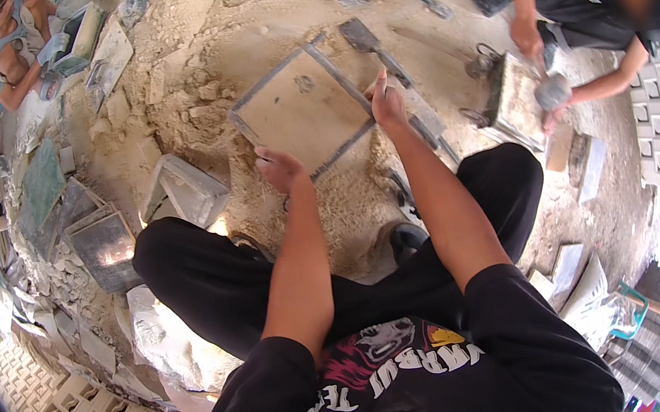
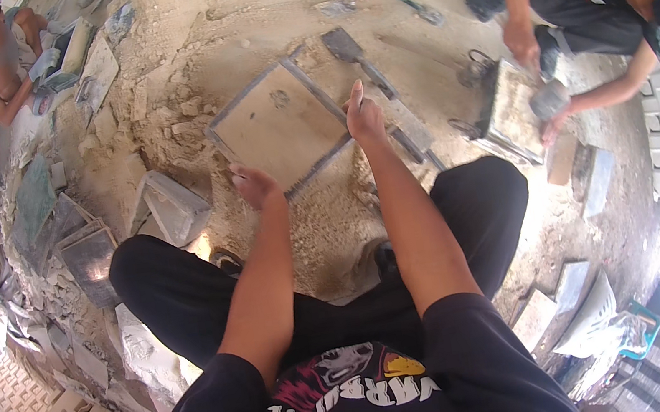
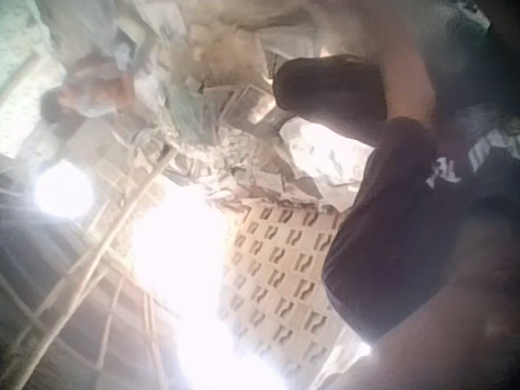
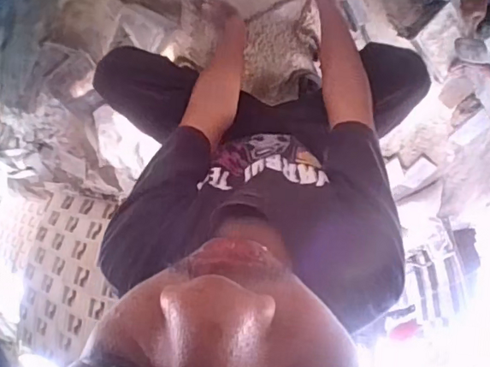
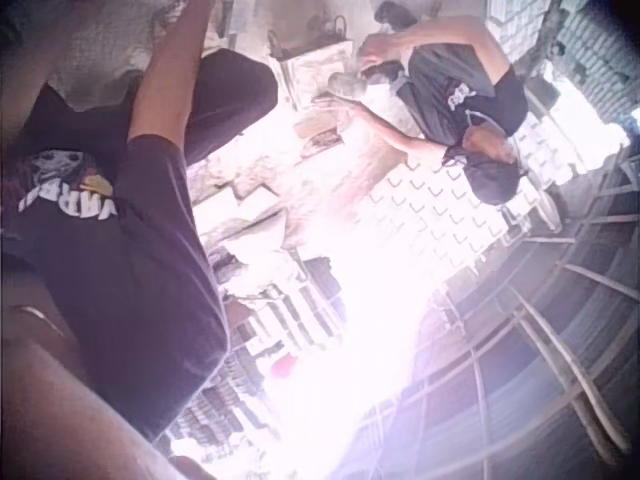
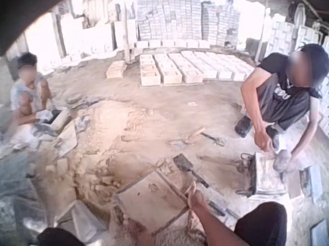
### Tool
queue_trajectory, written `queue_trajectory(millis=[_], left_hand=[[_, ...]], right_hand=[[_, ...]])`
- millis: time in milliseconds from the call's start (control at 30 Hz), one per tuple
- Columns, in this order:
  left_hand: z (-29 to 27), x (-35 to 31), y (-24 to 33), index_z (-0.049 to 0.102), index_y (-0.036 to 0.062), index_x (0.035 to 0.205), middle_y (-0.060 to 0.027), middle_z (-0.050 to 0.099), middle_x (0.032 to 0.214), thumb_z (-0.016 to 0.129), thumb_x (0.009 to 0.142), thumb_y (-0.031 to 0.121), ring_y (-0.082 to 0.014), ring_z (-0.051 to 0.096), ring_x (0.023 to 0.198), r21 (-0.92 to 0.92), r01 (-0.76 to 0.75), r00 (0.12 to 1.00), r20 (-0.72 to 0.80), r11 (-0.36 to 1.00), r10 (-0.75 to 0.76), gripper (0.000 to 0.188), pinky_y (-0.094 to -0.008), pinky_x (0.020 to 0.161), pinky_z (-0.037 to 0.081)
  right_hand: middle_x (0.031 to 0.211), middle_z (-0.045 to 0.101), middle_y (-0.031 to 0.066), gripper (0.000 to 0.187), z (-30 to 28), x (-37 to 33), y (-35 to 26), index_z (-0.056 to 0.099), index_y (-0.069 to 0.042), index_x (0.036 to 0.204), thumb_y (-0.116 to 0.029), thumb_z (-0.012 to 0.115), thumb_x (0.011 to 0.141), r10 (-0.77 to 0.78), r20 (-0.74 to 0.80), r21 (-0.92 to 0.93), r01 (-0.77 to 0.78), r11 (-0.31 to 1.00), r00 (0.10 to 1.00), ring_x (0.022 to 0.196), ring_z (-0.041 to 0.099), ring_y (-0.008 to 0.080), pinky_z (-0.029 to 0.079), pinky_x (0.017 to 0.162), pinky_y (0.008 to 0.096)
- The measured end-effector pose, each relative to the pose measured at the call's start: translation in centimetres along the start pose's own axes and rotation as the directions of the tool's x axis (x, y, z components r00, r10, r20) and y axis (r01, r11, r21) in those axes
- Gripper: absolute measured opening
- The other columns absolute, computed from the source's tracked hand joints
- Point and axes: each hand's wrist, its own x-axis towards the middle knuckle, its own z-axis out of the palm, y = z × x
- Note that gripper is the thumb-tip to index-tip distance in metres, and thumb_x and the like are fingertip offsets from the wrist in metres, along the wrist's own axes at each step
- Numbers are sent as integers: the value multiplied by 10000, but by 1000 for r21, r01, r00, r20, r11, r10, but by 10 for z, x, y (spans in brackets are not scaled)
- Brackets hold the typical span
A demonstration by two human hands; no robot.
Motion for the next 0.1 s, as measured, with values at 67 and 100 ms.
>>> queue_trajectory(millis=[67,100], left_hand=[[7,8,-26,519,-60,1253,-271,584,1215,218,951,643,-438,547,1128,-140,-99,993,42,985,106,823,-497,967,404],[13,24,-36,500,-66,1275,-262,579,1234,208,947,660,-424,548,1140,-233,-196,976,49,953,213,849,-482,980,399]], right_hand=[[1063,675,214,847,-17,-6,17,701,-23,1053,-656,146,951,34,-10,6,-34,999,999,1089,597,390,427,965,464],[1065,671,225,838,-21,-5,7,697,-21,1055,-652,156,952,0,-65,-16,-1,1000,998,1084,597,399,426,966,468]])
